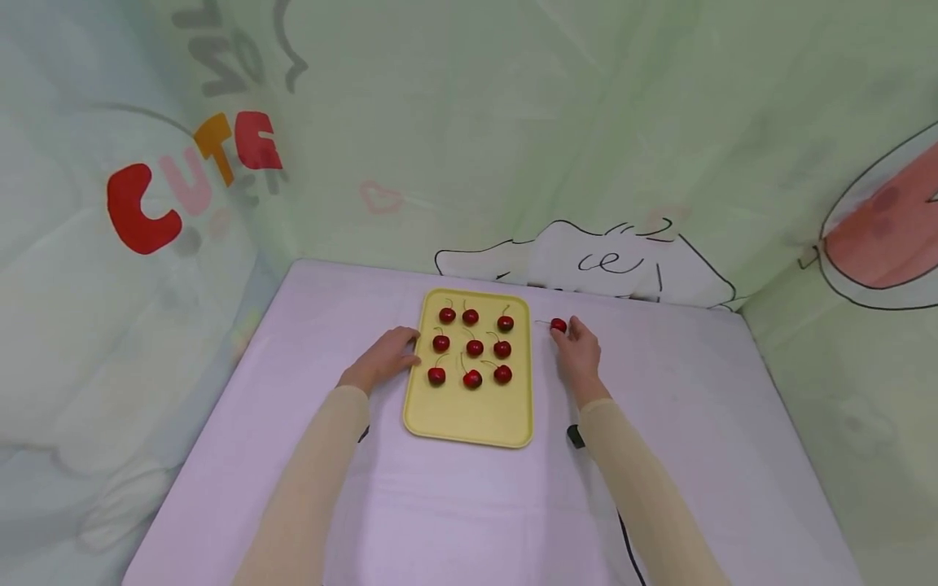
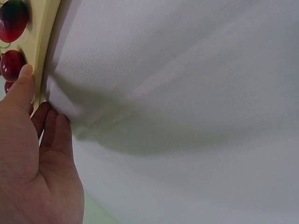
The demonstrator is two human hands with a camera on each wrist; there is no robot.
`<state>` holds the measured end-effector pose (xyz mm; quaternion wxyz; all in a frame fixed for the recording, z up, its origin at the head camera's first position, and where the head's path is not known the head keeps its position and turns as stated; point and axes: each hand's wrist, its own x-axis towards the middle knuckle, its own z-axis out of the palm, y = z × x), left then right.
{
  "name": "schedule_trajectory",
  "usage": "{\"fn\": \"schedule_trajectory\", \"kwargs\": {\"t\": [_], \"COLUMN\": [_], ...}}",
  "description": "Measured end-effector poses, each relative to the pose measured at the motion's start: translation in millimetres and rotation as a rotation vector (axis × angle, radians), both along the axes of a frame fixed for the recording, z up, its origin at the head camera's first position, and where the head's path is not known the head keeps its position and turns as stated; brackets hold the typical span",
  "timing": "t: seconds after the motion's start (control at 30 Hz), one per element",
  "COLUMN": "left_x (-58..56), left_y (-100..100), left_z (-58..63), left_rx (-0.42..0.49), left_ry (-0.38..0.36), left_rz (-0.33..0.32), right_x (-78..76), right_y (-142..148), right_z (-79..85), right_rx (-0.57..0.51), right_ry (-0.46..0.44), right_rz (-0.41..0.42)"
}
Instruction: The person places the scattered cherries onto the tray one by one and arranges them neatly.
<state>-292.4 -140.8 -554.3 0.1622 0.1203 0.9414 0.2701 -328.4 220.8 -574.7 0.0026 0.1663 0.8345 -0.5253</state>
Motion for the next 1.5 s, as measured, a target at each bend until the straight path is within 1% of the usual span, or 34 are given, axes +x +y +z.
{"fn": "schedule_trajectory", "kwargs": {"t": [0.13, 0.27, 0.43, 0.57, 0.63, 0.87, 1.1, 1.27, 1.37, 1.5], "left_x": [-0.2, -0.4, -0.2, -0.6, -1.5, -2.1, -0.8, 1.3, 2.4, 3.3], "left_y": [1, 0, 0, 0, 1, 1, 0, 1, 2, 2], "left_z": [0.3, 0.2, -0.7, 0.2, 0.9, 0.6, 0.5, 3.2, 5.1, 5.0], "left_rx": [0.002, -0.006, -0.009, -0.003, -0.007, -0.007, 0.002, -0.002, -0.001, 0.000], "left_ry": [-0.001, -0.002, -0.001, -0.005, -0.005, -0.002, 0.002, 0.011, 0.012, 0.009], "left_rz": [-0.001, 0.004, 0.000, -0.005, -0.004, -0.006, -0.007, -0.013, -0.008, -0.003], "right_x": [-7.6, -11.9, -11.7, -8.8, -7.2, -1.9, 0.4, 6.1, 12.1, 21.7], "right_y": [0, -2, -8, -11, -12, -12, -10, -11, -17, -28], "right_z": [-0.8, -2.9, -4.4, -3.3, -1.1, 6.5, 4.9, 8.4, 14.1, 20.4], "right_rx": [0.035, 0.124, 0.238, 0.269, 0.258, 0.143, 0.038, -0.037, -0.081, -0.102], "right_ry": [0.015, 0.024, 0.047, 0.068, 0.063, 0.017, -0.001, 0.014, 0.024, 0.013], "right_rz": [-0.009, 0.014, 0.041, 0.022, 0.009, -0.052, -0.048, -0.013, 0.032, 0.107]}}
